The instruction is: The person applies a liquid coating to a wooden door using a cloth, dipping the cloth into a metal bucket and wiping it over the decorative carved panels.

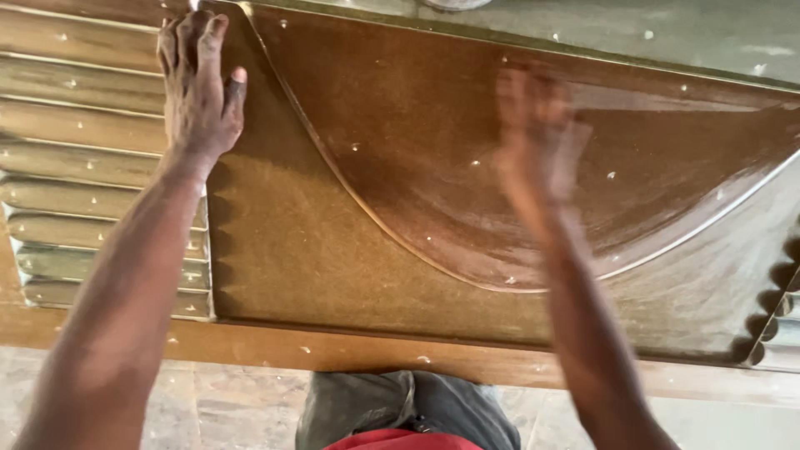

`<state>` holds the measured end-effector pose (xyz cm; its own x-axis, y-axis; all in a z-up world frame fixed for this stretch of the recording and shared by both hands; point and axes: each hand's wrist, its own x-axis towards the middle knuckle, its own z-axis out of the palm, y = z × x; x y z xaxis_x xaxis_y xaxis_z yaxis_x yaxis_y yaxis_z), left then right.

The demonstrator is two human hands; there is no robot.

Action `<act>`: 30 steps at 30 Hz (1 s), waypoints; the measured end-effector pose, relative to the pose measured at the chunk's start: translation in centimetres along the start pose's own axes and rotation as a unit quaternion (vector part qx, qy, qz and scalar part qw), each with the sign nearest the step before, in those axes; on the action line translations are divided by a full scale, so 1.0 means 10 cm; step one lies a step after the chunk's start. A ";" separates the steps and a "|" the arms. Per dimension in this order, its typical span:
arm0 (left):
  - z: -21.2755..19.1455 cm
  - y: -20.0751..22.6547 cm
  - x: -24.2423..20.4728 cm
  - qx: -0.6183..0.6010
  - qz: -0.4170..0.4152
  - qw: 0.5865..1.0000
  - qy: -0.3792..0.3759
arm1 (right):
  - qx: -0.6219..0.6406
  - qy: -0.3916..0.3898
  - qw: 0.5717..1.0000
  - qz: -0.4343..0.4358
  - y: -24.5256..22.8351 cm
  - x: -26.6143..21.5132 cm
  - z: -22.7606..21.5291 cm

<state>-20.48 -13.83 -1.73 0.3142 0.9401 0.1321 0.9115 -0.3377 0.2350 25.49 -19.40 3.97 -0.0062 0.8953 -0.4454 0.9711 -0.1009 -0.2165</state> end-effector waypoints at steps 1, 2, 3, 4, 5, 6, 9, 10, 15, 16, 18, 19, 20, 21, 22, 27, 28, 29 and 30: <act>0.01 -0.01 -0.01 -0.026 -0.002 1.000 0.003 | 0.018 0.037 0.998 0.039 0.31 -0.05 -0.09; 0.01 0.01 -0.01 -0.052 -0.004 0.999 0.004 | 0.037 0.073 0.994 0.079 0.61 -0.09 -0.12; -0.01 0.04 -0.03 -0.053 -0.004 0.999 0.002 | -0.011 0.036 0.992 0.121 0.95 -0.08 -0.17; -0.05 0.07 -0.04 -0.059 -0.004 0.998 0.003 | -0.056 0.000 0.985 0.163 1.32 -0.02 -0.23; -0.08 0.10 -0.05 -0.065 -0.005 0.998 0.005 | -0.039 0.026 0.982 0.182 1.67 0.05 -0.22; -0.11 0.13 -0.03 -0.065 -0.002 0.998 0.005 | -0.021 0.053 0.978 0.201 2.00 0.12 -0.17; -0.14 0.20 0.01 -0.070 0.008 0.997 0.009 | 0.006 0.084 0.970 0.226 3.03 0.26 -0.10; -0.15 0.20 0.01 -0.073 0.003 0.997 0.011 | 0.016 0.091 0.968 0.232 3.31 0.28 -0.06; -0.18 0.20 0.02 -0.077 -0.011 0.997 0.001 | 0.061 0.100 0.962 0.247 4.24 0.40 0.22; -0.16 0.21 0.05 -0.035 0.019 0.999 0.026 | 0.070 0.103 0.960 0.252 4.36 0.41 0.25; -0.12 0.23 0.08 0.008 0.044 0.998 0.051 | 0.077 0.109 0.958 0.255 4.44 0.43 0.23; -0.10 0.26 0.08 -0.007 0.046 0.998 0.049 | 0.075 0.113 0.958 0.254 4.42 0.46 0.20; -0.14 0.23 0.07 -0.017 0.052 0.997 0.045 | 0.078 0.118 0.957 0.252 4.33 0.51 0.22; -0.19 0.21 0.05 -0.012 0.051 0.998 0.045 | 0.076 0.123 0.958 0.248 4.21 0.54 0.25; -0.19 0.23 0.03 -0.032 0.027 0.999 0.023 | 0.072 0.130 0.957 0.249 4.11 0.50 0.26; -0.20 0.22 0.03 -0.052 0.016 0.998 0.020 | 0.041 0.185 0.954 0.232 2.80 0.16 0.15; -0.19 0.22 0.02 -0.083 -0.018 0.996 0.008 | 0.042 0.195 0.955 0.221 2.42 0.12 0.16; -0.19 0.21 0.02 -0.113 -0.053 0.992 -0.004 | 0.043 0.202 0.956 0.208 2.03 0.08 0.18; -0.18 0.20 -0.01 -0.113 -0.056 0.992 -0.007 | 0.046 0.204 0.958 0.195 1.62 0.02 0.24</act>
<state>-19.19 -14.69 0.45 0.2199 0.9722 0.0805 0.8587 -0.2320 0.4570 40.70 -21.86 -1.69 0.4642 0.8752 -0.1361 0.8557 -0.4828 -0.1863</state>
